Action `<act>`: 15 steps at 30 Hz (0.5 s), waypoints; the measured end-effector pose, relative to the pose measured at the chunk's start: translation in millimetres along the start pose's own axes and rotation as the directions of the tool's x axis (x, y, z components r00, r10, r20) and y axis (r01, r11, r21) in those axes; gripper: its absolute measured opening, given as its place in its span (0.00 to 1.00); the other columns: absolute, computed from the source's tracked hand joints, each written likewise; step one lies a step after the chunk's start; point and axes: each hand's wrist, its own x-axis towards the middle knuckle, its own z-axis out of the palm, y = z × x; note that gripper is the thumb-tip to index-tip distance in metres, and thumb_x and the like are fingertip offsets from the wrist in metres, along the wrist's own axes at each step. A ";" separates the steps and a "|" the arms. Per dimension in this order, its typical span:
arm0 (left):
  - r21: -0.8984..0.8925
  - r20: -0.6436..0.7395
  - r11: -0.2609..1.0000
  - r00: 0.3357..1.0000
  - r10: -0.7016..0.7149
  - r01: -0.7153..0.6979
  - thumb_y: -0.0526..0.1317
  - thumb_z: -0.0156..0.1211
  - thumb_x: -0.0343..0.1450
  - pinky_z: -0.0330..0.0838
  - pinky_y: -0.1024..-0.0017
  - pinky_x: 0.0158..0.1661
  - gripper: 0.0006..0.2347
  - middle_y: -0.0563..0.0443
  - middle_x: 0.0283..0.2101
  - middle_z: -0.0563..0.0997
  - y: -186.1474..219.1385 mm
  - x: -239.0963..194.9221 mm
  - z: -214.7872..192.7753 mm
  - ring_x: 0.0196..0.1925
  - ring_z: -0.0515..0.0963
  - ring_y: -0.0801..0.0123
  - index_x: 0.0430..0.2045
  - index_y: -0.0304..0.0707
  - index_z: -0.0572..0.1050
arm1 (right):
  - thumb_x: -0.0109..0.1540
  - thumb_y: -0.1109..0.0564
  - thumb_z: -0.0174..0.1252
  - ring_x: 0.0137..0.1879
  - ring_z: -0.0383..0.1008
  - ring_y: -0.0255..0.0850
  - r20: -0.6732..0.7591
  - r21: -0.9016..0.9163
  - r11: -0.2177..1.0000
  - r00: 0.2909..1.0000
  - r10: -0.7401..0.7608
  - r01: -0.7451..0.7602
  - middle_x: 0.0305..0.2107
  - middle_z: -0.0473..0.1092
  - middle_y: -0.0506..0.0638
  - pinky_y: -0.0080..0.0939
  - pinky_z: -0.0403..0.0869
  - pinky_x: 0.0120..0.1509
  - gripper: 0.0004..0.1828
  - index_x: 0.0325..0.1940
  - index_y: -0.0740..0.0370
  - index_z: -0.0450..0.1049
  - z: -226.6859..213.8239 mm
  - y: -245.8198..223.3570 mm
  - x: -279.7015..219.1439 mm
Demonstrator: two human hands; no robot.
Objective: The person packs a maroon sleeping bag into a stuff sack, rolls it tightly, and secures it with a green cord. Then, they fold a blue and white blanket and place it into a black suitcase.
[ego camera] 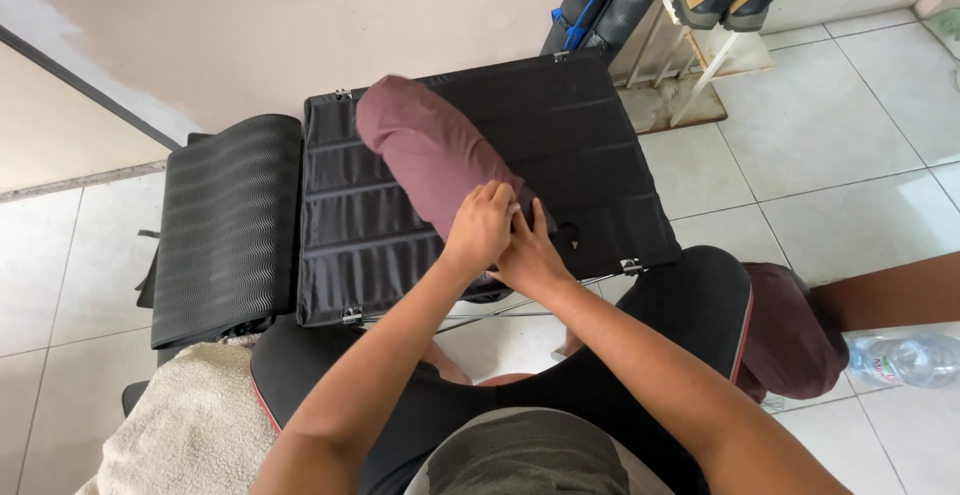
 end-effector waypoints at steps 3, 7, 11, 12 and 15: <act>-0.177 0.021 0.981 0.997 -0.081 0.083 0.41 0.57 0.76 0.75 0.68 0.45 0.05 0.53 0.35 0.75 9.7 -6.9 -34.0 0.41 0.81 0.60 0.34 0.40 0.72 | 0.59 0.49 0.66 0.73 0.61 0.62 -0.162 -0.095 0.995 0.987 -0.017 0.001 0.57 0.72 0.56 0.85 0.48 0.77 0.28 0.62 0.61 0.75 8.1 7.3 1.0; -0.318 0.118 0.898 0.953 -0.280 0.303 0.40 0.54 0.78 0.76 0.64 0.47 0.05 0.51 0.38 0.75 -0.1 -19.8 -57.6 0.46 0.81 0.55 0.38 0.39 0.71 | 0.63 0.57 0.63 0.75 0.62 0.54 -0.279 -0.201 0.976 0.951 -0.135 0.080 0.53 0.74 0.52 0.80 0.53 0.79 0.11 0.49 0.59 0.78 -18.2 14.7 15.8; -0.320 0.217 0.839 0.896 -0.388 0.441 0.41 0.51 0.79 0.77 0.61 0.46 0.06 0.47 0.40 0.74 -41.5 -60.5 -18.1 0.45 0.80 0.50 0.39 0.38 0.71 | 0.58 0.38 0.64 0.70 0.67 0.45 -0.332 0.271 0.922 0.926 -0.179 0.275 0.52 0.77 0.42 0.74 0.53 0.78 0.18 0.44 0.49 0.82 -20.8 21.0 13.7; -0.320 0.267 0.811 0.868 -0.420 0.490 0.43 0.52 0.79 0.76 0.58 0.46 0.07 0.47 0.40 0.74 -47.6 -68.1 -12.4 0.45 0.80 0.47 0.37 0.39 0.71 | 0.58 0.37 0.65 0.66 0.70 0.46 -0.416 0.231 0.967 0.909 0.000 0.106 0.55 0.74 0.44 0.65 0.60 0.70 0.23 0.52 0.46 0.80 -40.6 30.8 17.8; -0.345 0.351 0.711 0.787 -0.507 0.612 0.45 0.53 0.77 0.75 0.54 0.45 0.08 0.47 0.39 0.73 -51.2 -81.4 -1.1 0.46 0.80 0.45 0.36 0.41 0.73 | 0.51 0.34 0.73 0.65 0.68 0.57 -0.352 0.468 0.855 0.841 0.411 -0.223 0.59 0.67 0.58 0.59 0.66 0.68 0.47 0.68 0.54 0.66 -38.3 52.9 13.3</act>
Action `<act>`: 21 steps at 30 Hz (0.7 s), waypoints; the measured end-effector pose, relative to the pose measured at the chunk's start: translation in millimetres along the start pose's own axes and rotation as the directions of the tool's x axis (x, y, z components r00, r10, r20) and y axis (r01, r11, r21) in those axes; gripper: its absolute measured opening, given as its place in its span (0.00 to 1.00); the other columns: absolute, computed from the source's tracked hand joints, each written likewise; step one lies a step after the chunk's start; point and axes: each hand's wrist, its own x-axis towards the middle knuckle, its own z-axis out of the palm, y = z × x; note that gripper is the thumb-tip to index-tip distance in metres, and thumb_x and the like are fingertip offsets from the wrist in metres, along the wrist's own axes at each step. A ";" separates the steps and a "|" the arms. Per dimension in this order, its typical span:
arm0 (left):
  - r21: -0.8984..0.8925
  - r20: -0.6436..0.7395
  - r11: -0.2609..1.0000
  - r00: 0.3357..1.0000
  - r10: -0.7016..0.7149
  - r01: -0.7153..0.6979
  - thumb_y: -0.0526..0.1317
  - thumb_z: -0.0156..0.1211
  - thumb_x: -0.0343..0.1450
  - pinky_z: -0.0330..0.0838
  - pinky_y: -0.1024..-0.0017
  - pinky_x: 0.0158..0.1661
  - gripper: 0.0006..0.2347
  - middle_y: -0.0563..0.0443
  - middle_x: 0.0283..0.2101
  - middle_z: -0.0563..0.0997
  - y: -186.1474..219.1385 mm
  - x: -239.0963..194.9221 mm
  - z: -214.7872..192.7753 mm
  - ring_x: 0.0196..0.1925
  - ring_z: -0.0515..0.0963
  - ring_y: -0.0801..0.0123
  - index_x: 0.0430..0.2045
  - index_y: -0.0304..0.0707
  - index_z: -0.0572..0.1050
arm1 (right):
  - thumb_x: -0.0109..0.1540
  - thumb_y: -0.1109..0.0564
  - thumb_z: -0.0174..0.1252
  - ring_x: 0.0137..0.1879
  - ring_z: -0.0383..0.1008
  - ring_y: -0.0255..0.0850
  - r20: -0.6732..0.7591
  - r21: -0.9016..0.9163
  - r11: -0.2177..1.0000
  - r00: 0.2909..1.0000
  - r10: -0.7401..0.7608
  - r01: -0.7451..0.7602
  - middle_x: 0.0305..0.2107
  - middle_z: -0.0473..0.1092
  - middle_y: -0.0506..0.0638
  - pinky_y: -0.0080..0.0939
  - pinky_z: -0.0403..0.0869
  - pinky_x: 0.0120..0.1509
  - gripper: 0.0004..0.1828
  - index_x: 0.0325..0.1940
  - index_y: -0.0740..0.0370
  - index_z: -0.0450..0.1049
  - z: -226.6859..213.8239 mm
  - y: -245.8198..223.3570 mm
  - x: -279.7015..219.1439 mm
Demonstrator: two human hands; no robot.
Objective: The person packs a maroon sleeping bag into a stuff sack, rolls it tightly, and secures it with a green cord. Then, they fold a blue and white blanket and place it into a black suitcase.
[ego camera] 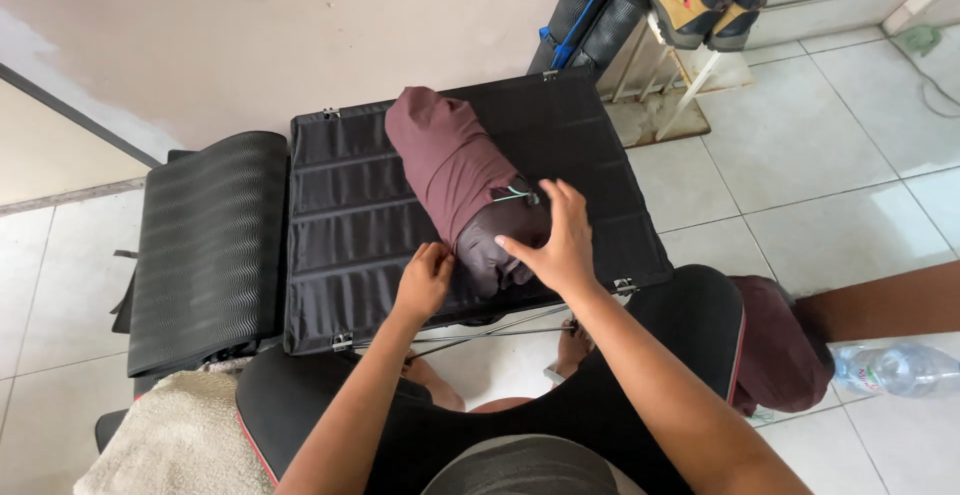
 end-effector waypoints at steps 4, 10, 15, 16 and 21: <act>-0.071 -0.145 0.996 0.987 -0.070 0.060 0.49 0.52 0.77 0.77 0.59 0.45 0.10 0.49 0.40 0.72 48.1 -25.0 -16.6 0.45 0.81 0.52 0.37 0.44 0.71 | 0.44 0.33 0.80 0.72 0.63 0.71 0.379 0.180 0.796 0.787 0.486 -0.578 0.65 0.57 0.73 0.68 0.64 0.74 0.74 0.83 0.56 0.45 -9.5 -35.7 -6.9; 0.235 -0.332 0.967 0.927 0.174 -0.097 0.52 0.64 0.73 0.78 0.61 0.46 0.15 0.54 0.43 0.69 85.5 13.1 -28.7 0.45 0.80 0.55 0.42 0.45 0.69 | 0.41 0.37 0.84 0.73 0.57 0.74 0.200 0.181 0.881 0.894 0.402 -0.437 0.70 0.50 0.72 0.74 0.66 0.69 0.76 0.82 0.56 0.46 8.8 -57.5 -25.1; 0.394 -0.267 0.892 0.901 0.342 -0.222 0.42 0.63 0.73 0.77 0.61 0.45 0.08 0.52 0.39 0.72 81.5 50.4 -9.4 0.42 0.80 0.54 0.40 0.45 0.71 | 0.41 0.36 0.84 0.72 0.58 0.73 0.089 0.202 0.869 0.892 0.442 -0.451 0.69 0.52 0.70 0.74 0.69 0.66 0.71 0.78 0.55 0.52 31.7 -57.1 -39.4; 0.403 -0.250 0.882 0.897 0.365 -0.246 0.41 0.59 0.74 0.77 0.60 0.44 0.05 0.50 0.36 0.75 80.1 56.1 -2.0 0.41 0.81 0.52 0.38 0.45 0.72 | 0.42 0.37 0.84 0.71 0.61 0.71 0.035 0.222 0.863 0.888 0.459 -0.454 0.67 0.55 0.66 0.70 0.69 0.66 0.65 0.76 0.54 0.57 42.4 -47.6 -45.0; 0.218 -0.148 0.896 0.895 0.422 -0.387 0.41 0.59 0.75 0.78 0.64 0.42 0.04 0.51 0.33 0.78 122.7 18.0 8.2 0.40 0.83 0.54 0.36 0.44 0.73 | 0.40 0.59 0.76 0.61 0.69 0.63 -0.311 -0.041 0.989 0.943 0.120 -0.140 0.59 0.63 0.62 0.58 0.69 0.57 0.45 0.61 0.61 0.69 39.2 -1.1 -30.0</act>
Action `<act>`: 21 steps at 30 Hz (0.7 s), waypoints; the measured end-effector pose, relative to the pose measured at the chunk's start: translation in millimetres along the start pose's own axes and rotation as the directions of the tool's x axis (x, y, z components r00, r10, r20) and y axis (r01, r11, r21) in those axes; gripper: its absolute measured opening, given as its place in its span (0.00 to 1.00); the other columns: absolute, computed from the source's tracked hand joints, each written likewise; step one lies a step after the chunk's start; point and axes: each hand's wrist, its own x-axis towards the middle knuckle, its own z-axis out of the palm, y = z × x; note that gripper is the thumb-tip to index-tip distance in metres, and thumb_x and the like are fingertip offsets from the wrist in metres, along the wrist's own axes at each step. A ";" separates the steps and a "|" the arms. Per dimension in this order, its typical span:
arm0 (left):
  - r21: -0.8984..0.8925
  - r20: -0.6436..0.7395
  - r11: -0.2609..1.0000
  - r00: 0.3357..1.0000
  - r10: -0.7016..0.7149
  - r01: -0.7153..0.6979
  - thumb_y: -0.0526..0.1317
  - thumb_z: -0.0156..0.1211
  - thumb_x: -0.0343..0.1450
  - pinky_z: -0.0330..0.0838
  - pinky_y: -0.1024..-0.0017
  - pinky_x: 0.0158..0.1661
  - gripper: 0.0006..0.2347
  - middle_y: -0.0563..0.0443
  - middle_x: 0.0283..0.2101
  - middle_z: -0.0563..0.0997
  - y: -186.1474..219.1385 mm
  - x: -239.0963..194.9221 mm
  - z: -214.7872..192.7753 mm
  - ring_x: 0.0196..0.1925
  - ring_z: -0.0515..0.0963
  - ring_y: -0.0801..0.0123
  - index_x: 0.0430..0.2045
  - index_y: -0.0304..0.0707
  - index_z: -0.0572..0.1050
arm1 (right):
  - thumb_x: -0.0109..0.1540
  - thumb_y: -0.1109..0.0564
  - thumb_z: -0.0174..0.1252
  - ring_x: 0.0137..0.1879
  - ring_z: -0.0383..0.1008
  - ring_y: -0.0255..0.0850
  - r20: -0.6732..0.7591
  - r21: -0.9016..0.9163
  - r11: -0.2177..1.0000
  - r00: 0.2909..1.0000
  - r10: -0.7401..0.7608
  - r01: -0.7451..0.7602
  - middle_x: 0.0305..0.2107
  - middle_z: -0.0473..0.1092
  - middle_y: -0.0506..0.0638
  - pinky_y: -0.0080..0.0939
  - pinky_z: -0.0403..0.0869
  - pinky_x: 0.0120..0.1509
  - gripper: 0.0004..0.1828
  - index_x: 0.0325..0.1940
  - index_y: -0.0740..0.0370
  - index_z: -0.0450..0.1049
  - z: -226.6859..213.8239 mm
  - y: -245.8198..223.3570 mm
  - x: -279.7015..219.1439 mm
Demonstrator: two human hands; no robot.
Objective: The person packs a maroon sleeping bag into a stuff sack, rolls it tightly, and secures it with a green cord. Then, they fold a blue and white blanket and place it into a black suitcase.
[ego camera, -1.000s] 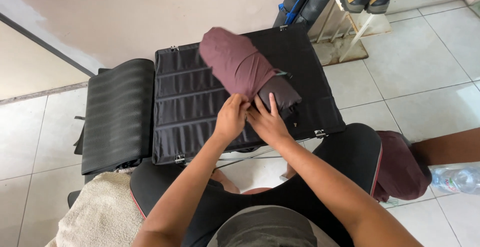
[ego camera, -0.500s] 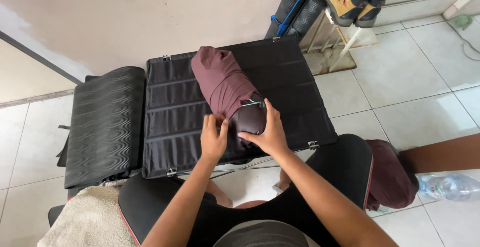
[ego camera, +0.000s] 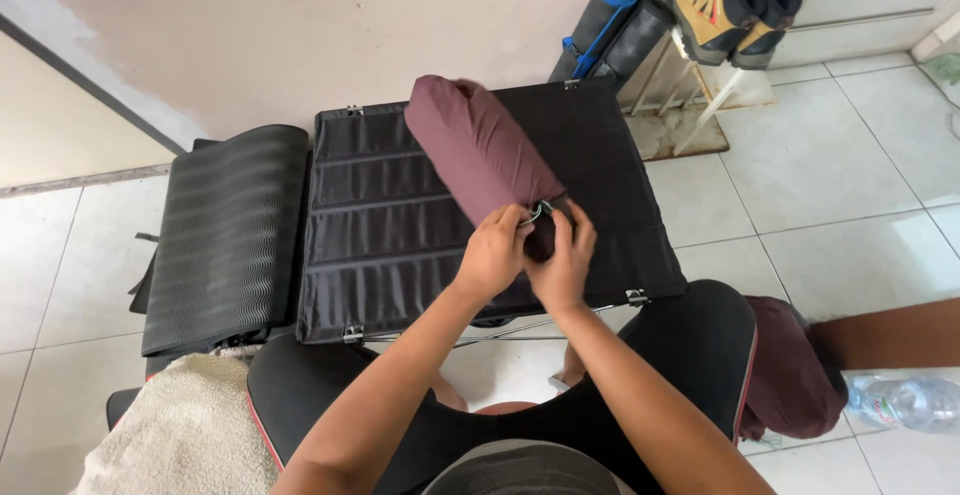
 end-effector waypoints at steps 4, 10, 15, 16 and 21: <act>-0.197 0.062 0.974 0.993 -0.105 0.115 0.39 0.59 0.75 0.78 0.55 0.41 0.05 0.40 0.34 0.81 -39.1 -31.5 6.6 0.41 0.84 0.44 0.39 0.38 0.73 | 0.51 0.57 0.72 0.69 0.65 0.62 0.057 -0.253 0.898 0.932 -0.358 0.361 0.66 0.64 0.56 0.57 0.61 0.58 0.33 0.59 0.41 0.74 -17.4 7.6 13.6; -0.196 0.013 0.916 0.935 -0.355 0.350 0.46 0.60 0.75 0.78 0.58 0.43 0.11 0.45 0.41 0.73 -25.9 -41.1 -24.6 0.44 0.80 0.50 0.40 0.38 0.70 | 0.45 0.45 0.71 0.74 0.63 0.55 0.376 -0.040 0.836 0.783 -0.495 0.548 0.71 0.64 0.49 0.63 0.60 0.66 0.41 0.64 0.36 0.73 -22.3 3.6 -20.4; 0.104 -0.001 0.975 0.981 -0.195 0.194 0.47 0.64 0.74 0.77 0.62 0.49 0.13 0.52 0.43 0.71 -37.1 -21.8 -27.3 0.46 0.80 0.57 0.45 0.42 0.72 | 0.53 0.32 0.69 0.70 0.67 0.49 0.260 -0.035 0.929 0.901 -0.347 0.367 0.69 0.64 0.52 0.51 0.63 0.64 0.40 0.66 0.43 0.71 -31.4 -24.1 -8.9; 0.193 0.024 0.972 0.990 -0.141 0.134 0.47 0.62 0.75 0.75 0.64 0.50 0.12 0.53 0.43 0.72 -45.5 -18.5 -24.3 0.45 0.80 0.60 0.43 0.41 0.73 | 0.50 0.25 0.71 0.70 0.67 0.53 0.158 -0.142 0.956 0.959 -0.235 0.257 0.69 0.62 0.57 0.53 0.62 0.65 0.46 0.66 0.46 0.70 -36.7 -30.6 -0.8; 0.369 0.058 0.928 0.998 0.029 -0.049 0.43 0.59 0.76 0.72 0.71 0.46 0.06 0.55 0.39 0.71 -35.8 -6.5 -9.5 0.43 0.76 0.66 0.39 0.43 0.72 | 0.47 0.36 0.80 0.79 0.50 0.68 0.502 0.132 0.531 0.519 0.692 -0.837 0.74 0.45 0.71 0.69 0.54 0.80 0.71 0.83 0.51 0.43 -42.2 -22.1 20.4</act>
